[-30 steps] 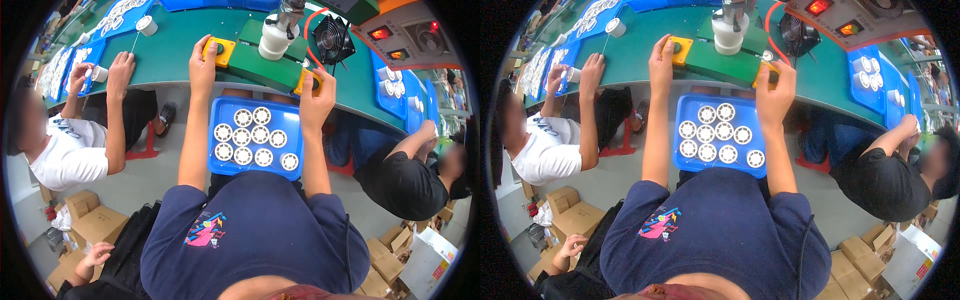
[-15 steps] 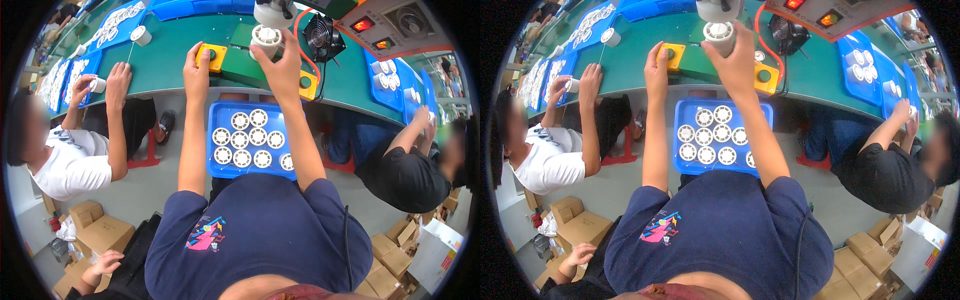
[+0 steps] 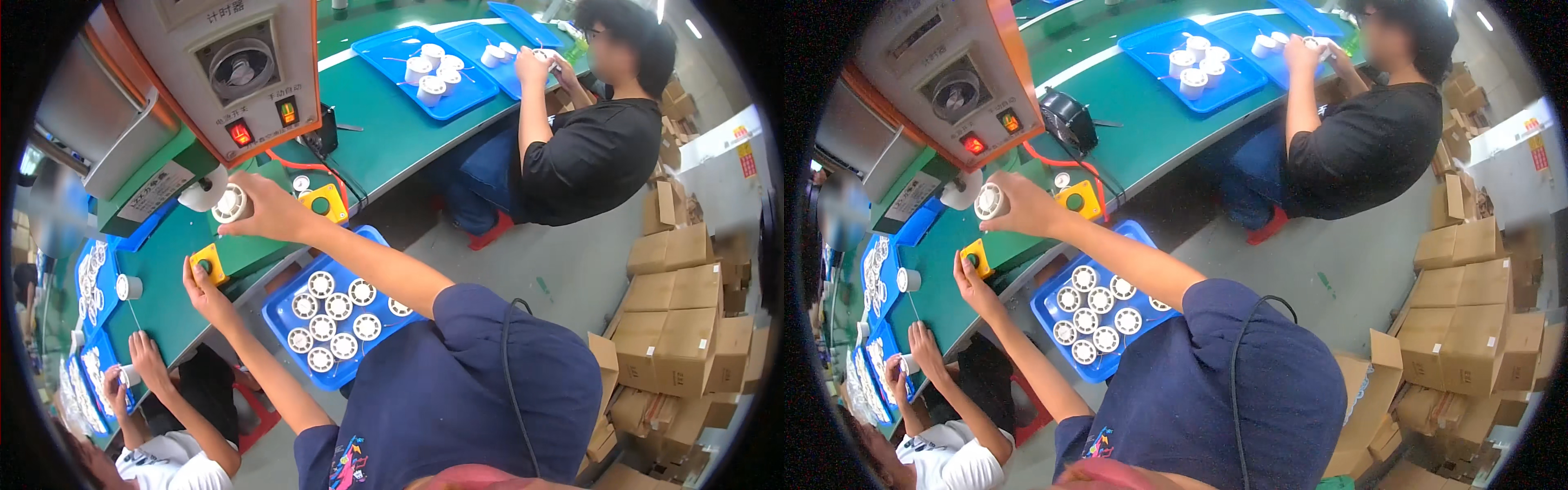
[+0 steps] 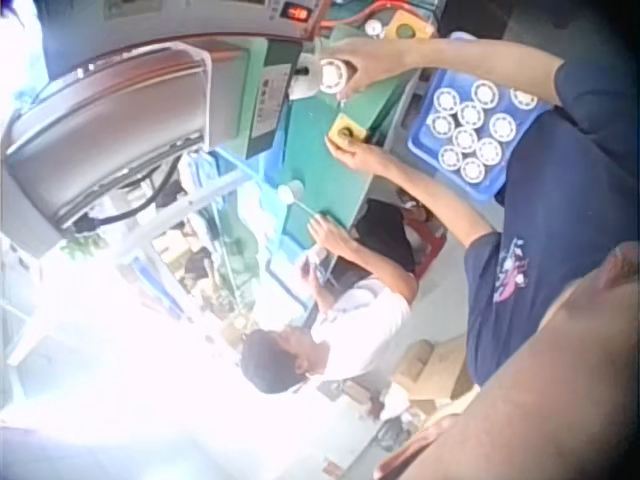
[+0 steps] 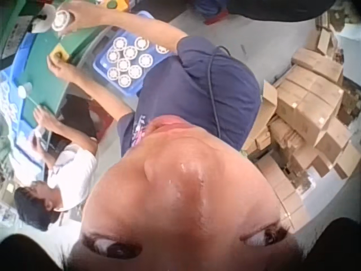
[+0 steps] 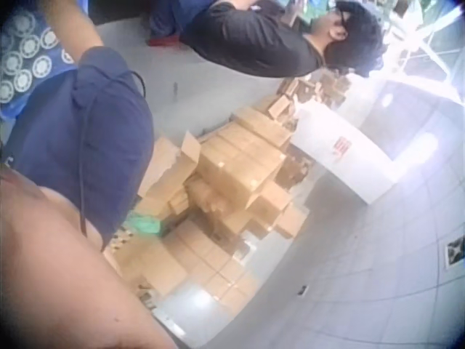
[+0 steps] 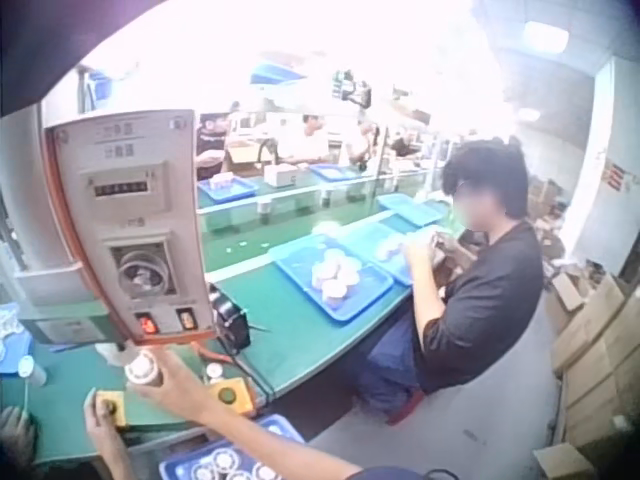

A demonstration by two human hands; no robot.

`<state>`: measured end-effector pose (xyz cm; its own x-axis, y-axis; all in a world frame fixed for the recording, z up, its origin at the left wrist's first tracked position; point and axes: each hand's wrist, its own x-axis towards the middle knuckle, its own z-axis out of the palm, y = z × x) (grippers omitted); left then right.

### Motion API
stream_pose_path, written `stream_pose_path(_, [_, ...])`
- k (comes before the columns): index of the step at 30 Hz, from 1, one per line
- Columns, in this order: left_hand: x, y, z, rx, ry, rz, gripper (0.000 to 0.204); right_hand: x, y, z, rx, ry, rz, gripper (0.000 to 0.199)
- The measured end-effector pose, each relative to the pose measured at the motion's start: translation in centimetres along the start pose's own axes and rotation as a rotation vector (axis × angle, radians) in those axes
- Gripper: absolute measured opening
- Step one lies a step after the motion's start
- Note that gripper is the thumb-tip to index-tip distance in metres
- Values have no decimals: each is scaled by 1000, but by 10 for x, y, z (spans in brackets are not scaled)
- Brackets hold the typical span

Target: Assembling circular electronic components using a press machine at a factory workstation.

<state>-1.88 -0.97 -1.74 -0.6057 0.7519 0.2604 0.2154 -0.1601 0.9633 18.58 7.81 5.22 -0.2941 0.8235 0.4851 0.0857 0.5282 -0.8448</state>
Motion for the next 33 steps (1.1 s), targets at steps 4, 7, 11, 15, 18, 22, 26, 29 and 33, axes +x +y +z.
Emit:
stream_pose_path(4, [2,2,4,20,-30,44,47,6,3,-1,8,14,18,64])
stream_pose_path(7, [7,-2,15,12,-52,38,47,15,-2,-7,-29,137,-60,61])
stream_pose_path(11, [3,2,3,18,-18,2,47,7,-7,6,-336,176,-256,65])
stream_pose_path(15, [3,1,8,4,-30,2,46,-38,-31,-28,-314,287,-306,67])
stream_pose_path(18, [0,6,10,4,-37,-5,45,-62,-44,-66,-269,223,-275,63])
stream_pose_path(22, [-3,15,12,9,-16,-3,45,-85,-35,-130,-315,342,-47,55])
stream_pose_path(26, [-2,10,13,47,-13,35,45,-87,8,-211,-557,677,152,52])
stream_pose_path(29, [1,4,14,33,-25,31,45,-85,41,-272,-758,842,209,57])
stream_pose_path(33, [-1,7,12,3,-10,28,45,-72,79,-308,-896,829,239,63])
